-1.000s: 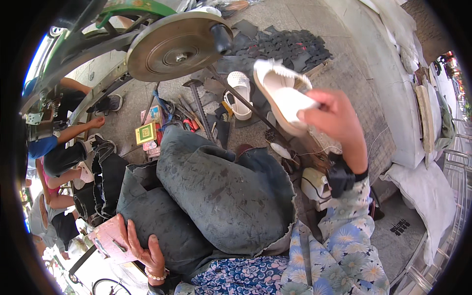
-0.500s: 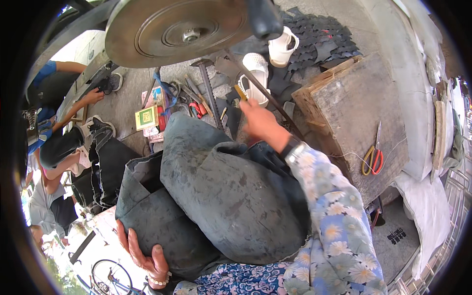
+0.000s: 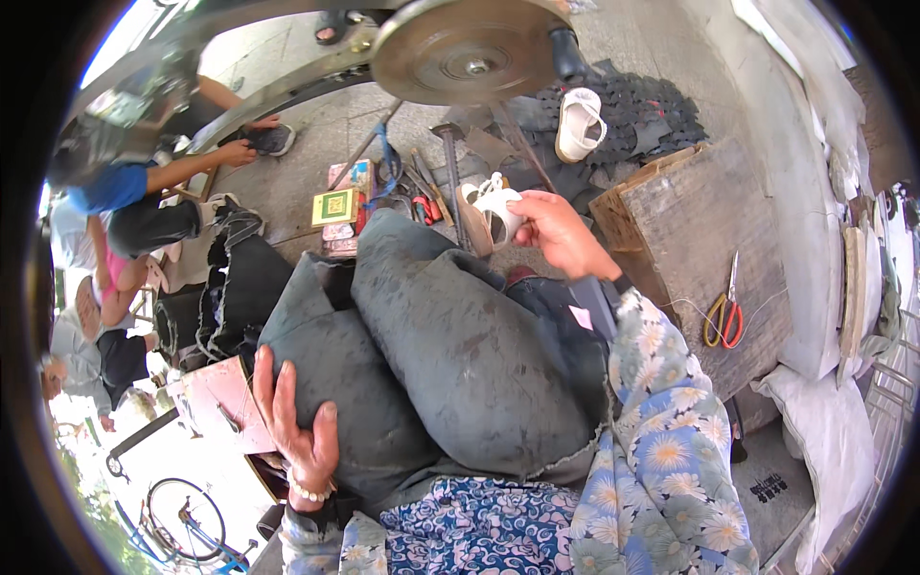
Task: Repairing a white sandal by stitching the sole to the upper using a handheld awl and thread.
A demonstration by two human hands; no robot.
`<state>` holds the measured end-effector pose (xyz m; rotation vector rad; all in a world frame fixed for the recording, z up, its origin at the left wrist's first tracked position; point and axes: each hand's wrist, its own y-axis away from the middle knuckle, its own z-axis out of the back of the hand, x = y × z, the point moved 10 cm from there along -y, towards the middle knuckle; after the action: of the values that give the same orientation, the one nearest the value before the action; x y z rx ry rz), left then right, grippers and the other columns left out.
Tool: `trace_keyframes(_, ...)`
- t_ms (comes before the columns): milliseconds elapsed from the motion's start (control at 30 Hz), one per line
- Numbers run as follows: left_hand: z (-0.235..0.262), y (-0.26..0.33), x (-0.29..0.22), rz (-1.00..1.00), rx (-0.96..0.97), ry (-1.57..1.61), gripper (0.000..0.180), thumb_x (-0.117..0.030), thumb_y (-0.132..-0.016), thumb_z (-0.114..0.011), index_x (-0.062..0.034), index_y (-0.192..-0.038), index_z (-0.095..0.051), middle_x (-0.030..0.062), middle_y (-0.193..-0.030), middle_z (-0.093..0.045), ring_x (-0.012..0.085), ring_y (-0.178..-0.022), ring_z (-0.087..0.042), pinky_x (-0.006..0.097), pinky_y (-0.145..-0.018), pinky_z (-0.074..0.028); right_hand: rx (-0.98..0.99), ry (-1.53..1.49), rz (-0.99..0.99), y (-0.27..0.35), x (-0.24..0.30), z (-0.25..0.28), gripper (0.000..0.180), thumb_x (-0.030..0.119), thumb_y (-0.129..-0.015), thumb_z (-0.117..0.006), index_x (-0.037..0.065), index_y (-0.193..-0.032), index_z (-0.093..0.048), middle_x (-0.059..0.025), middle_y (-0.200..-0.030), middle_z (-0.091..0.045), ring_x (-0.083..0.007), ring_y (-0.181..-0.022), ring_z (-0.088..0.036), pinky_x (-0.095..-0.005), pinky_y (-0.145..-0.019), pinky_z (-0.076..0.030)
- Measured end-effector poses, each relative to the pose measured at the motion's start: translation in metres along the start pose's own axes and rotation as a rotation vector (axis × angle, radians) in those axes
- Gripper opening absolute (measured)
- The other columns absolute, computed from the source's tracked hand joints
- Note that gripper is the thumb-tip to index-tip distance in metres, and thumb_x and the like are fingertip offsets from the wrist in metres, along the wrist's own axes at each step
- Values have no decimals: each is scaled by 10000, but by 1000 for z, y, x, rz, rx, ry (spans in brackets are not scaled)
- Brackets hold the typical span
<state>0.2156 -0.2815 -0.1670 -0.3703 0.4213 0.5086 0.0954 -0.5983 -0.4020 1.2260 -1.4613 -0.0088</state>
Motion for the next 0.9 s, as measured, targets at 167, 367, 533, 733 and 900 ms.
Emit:
trace_keyframes(167,4,6,-7,-71,-103,11,580,-113,-729,-670,-35,-1275,-490,227,-1390,-373,455,-1260,-351,502,-1044,-291,226,-113,221,85,64,-58,141,125,-829,-618,31,-934,-630,-26,-762,-634,-77,-537,-516,-215,-523,-414)
trace_keyframes(367,14,-9,-46,-104,68,28,592,-91,-734,-689,-4,-1280,-477,213,-1376,-402,372,-1261,-403,448,-994,-379,320,48,446,185,122,-119,171,102,-841,-578,2,-978,-602,-65,-779,-638,-85,-563,-539,-215,-538,-435)
trace_keyframes(533,22,-8,-89,-153,-132,843,605,-173,-807,-677,11,-1316,-405,214,-1342,-418,302,-1208,-461,354,-917,-433,529,-217,319,251,77,-172,224,43,-823,-580,-10,-1039,-547,-104,-846,-641,-137,-500,-559,-266,-554,-499)
trace_keyframes(733,13,23,-60,-13,-269,667,463,-111,-867,-588,48,-1272,-430,207,-1101,-585,285,-983,-607,336,-837,-467,544,-143,202,254,17,-197,250,58,-826,-625,-13,-1058,-569,-60,-833,-626,-79,-485,-527,-227,-500,-476)
trace_keyframes(900,33,39,-59,-39,-412,484,406,-60,-857,-583,44,-1235,-479,210,-1018,-618,294,-879,-648,336,-773,-494,537,-61,194,254,2,-208,213,72,-825,-643,-13,-1015,-594,-50,-835,-624,-77,-526,-532,-210,-498,-459)
